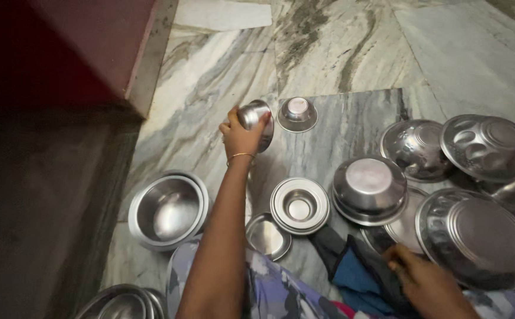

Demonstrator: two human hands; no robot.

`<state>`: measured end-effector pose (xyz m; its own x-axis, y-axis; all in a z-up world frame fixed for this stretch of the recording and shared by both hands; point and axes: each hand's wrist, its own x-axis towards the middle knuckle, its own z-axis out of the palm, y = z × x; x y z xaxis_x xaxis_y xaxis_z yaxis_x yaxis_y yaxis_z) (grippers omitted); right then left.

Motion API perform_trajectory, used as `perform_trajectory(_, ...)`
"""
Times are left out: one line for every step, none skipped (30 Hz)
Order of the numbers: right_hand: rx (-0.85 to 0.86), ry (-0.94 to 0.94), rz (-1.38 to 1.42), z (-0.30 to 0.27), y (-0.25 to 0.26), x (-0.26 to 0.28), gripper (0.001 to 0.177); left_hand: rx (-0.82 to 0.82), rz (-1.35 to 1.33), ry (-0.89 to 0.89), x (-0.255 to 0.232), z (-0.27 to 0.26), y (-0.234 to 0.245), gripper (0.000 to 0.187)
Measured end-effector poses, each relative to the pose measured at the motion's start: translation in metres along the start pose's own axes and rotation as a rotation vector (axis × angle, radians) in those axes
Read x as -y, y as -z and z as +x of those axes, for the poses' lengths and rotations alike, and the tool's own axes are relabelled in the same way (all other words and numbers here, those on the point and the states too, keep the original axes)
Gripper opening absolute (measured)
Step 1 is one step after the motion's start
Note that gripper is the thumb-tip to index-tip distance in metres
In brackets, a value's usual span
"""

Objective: The person sits on a marble floor and polishes multiple stainless steel bowls and plates using a dark cloth. They handle each item one at a time, wiping the interior and exterior surfaces before placing them aside.

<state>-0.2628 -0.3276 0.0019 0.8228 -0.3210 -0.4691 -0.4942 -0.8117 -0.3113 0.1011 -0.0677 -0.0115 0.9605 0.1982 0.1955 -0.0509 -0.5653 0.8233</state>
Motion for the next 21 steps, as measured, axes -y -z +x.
perform_trajectory(-0.008,0.037,0.193,-0.004,0.011,-0.006,0.030,0.013,-0.138,-0.028,-0.006,-0.003,0.005,0.093)
perform_trajectory(-0.017,0.075,0.385,-0.008,0.020,-0.008,0.026,0.183,-0.323,0.114,-0.012,-0.009,0.012,0.091)
perform_trajectory(-0.077,0.051,0.467,-0.014,0.028,-0.010,0.028,0.358,-0.508,0.258,-0.017,-0.022,0.018,0.090)
perform_trajectory(-0.137,0.027,0.549,-0.021,0.038,-0.011,0.031,0.536,-0.693,0.397,-0.022,-0.039,0.025,0.091)
perform_trajectory(-0.198,0.003,0.634,-0.027,0.048,-0.010,0.034,0.651,-0.828,0.473,-0.028,-0.061,0.029,0.087)
perform_trajectory(-0.195,0.004,0.951,-0.032,0.057,-0.006,0.036,0.766,-0.959,0.552,-0.033,-0.090,0.029,0.082)
perform_trajectory(-0.182,0.004,1.266,-0.040,0.063,0.000,0.039,0.819,-0.968,0.499,-0.040,-0.118,0.029,0.081)
perform_trajectory(-0.164,0.005,1.582,-0.048,0.067,0.007,0.043,0.872,-0.977,0.445,-0.048,-0.140,0.030,0.081)
perform_trajectory(-0.170,0.075,1.630,-0.055,0.063,0.017,0.046,0.979,-1.094,0.550,-0.055,-0.163,0.032,0.080)
perform_trajectory(-0.179,0.170,1.587,-0.061,0.051,0.030,0.050,1.086,-1.210,0.659,-0.062,-0.186,0.034,0.079)
perform_trajectory(-0.211,0.310,1.436,-0.068,0.030,0.047,0.054,1.076,-1.189,0.692,-0.070,-0.206,0.036,0.077)
perform_trajectory(-0.275,0.457,1.217,-0.073,0.006,0.066,0.059,1.065,-1.168,0.724,-0.076,-0.225,0.037,0.075)
perform_trajectory(-0.357,0.599,0.913,-0.078,-0.014,0.080,0.065,1.060,-1.152,0.763,-0.078,-0.241,0.039,0.074)
perform_trajectory(-0.436,0.699,0.602,-0.079,-0.028,0.087,0.071,1.091,-1.155,0.801,-0.076,-0.250,0.042,0.071)
perform_trajectory(-0.487,0.753,0.331,-0.076,-0.032,0.087,0.077,1.122,-1.163,0.840,-0.074,-0.257,0.044,0.069)
perform_trajectory(-0.451,0.740,0.157,-0.071,-0.028,0.082,0.080,1.154,-1.171,0.878,-0.073,-0.261,0.045,0.067)
perform_trajectory(-0.411,0.727,-0.014,-0.063,-0.024,0.078,0.083,1.155,-1.102,0.838,-0.070,-0.261,0.045,0.068)
perform_trajectory(-0.369,0.710,-0.184,-0.057,-0.019,0.076,0.086,1.155,-1.033,0.798,-0.066,-0.258,0.046,0.069)
perform_trajectory(-0.445,0.709,-0.274,-0.054,-0.014,0.074,0.086,1.152,-0.958,0.761,-0.063,-0.255,0.048,0.070)
perform_trajectory(-0.520,0.707,-0.366,-0.053,-0.007,0.072,0.086,1.129,-0.938,0.733,-0.063,-0.255,0.045,0.068)
perform_trajectory(-0.591,0.704,-0.461,-0.054,-0.004,0.071,0.087,1.106,-0.921,0.708,-0.064,-0.257,0.039,0.066)
